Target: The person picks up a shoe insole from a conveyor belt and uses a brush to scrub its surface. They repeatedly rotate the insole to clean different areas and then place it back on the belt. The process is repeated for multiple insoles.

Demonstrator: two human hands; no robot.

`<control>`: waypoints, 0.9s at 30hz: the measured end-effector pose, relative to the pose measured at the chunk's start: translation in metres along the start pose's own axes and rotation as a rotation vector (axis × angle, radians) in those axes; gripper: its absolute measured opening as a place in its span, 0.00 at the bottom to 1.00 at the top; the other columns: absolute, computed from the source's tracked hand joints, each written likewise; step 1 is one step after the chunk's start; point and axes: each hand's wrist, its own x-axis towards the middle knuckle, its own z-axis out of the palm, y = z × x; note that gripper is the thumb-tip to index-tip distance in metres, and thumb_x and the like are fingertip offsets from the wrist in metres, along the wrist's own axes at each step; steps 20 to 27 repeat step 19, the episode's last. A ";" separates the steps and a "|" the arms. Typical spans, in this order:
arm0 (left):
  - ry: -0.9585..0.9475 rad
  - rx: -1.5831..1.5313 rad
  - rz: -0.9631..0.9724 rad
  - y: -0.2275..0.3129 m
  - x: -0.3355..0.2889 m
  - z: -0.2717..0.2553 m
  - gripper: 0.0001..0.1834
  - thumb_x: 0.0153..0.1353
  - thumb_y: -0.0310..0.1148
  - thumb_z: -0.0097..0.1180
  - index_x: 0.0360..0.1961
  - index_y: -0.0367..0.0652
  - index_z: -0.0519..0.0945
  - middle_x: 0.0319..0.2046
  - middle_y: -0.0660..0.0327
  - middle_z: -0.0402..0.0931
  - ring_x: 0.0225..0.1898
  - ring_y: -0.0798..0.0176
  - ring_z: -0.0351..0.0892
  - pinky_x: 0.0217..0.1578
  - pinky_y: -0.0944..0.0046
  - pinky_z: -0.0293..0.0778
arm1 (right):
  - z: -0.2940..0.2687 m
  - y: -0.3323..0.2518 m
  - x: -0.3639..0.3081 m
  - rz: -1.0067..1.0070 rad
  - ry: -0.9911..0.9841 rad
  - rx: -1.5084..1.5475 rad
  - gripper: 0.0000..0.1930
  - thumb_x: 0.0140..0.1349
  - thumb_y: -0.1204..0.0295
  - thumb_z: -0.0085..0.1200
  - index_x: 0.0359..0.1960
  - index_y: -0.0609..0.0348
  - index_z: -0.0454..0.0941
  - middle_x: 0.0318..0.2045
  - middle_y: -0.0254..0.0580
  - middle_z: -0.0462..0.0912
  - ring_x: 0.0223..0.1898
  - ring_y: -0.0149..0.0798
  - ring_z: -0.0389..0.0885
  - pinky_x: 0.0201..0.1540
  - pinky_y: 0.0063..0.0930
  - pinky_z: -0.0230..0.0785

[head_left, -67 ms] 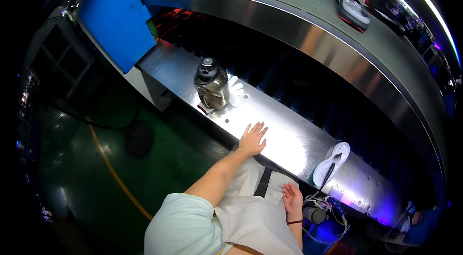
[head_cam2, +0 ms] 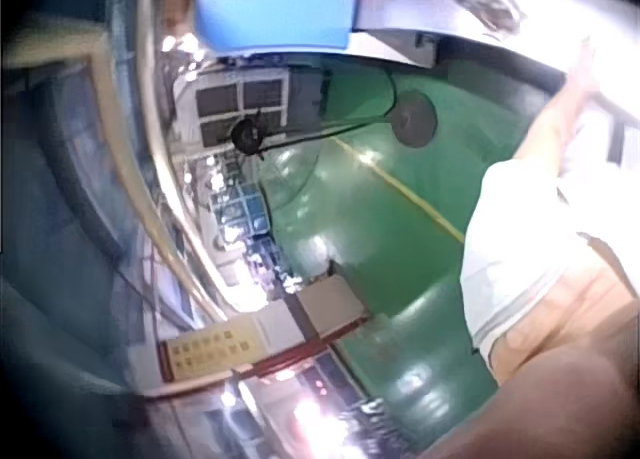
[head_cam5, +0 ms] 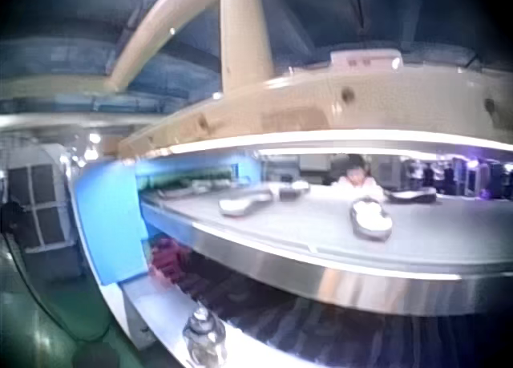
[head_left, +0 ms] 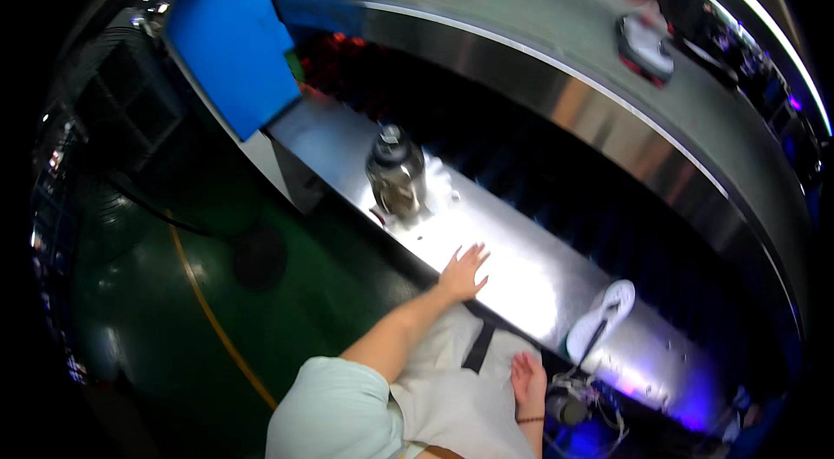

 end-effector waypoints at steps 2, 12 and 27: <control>0.006 -0.069 0.031 -0.004 0.008 0.006 0.28 0.54 0.45 0.42 0.55 0.45 0.60 0.57 0.56 0.55 0.60 0.58 0.50 0.58 0.52 0.42 | -0.008 0.001 0.001 0.032 -0.005 0.012 0.09 0.52 0.69 0.50 0.33 0.58 0.73 0.30 0.41 0.78 0.30 0.34 0.75 0.33 0.23 0.68; 0.861 -0.255 0.607 0.042 0.106 -0.254 0.24 0.48 0.31 0.54 0.48 0.39 0.67 0.51 0.50 0.62 0.51 0.50 0.63 0.51 0.56 0.59 | -0.052 0.037 0.014 0.089 -0.119 0.039 0.12 0.54 0.68 0.47 0.39 0.60 0.69 0.35 0.41 0.73 0.35 0.38 0.69 0.37 0.29 0.64; 1.303 0.053 1.131 0.182 0.146 -0.444 0.25 0.45 0.38 0.55 0.46 0.45 0.68 0.49 0.55 0.64 0.52 0.54 0.62 0.49 0.56 0.58 | -0.042 0.027 0.000 -0.019 -0.111 -0.190 0.13 0.54 0.69 0.48 0.41 0.61 0.67 0.36 0.43 0.72 0.37 0.39 0.70 0.38 0.31 0.65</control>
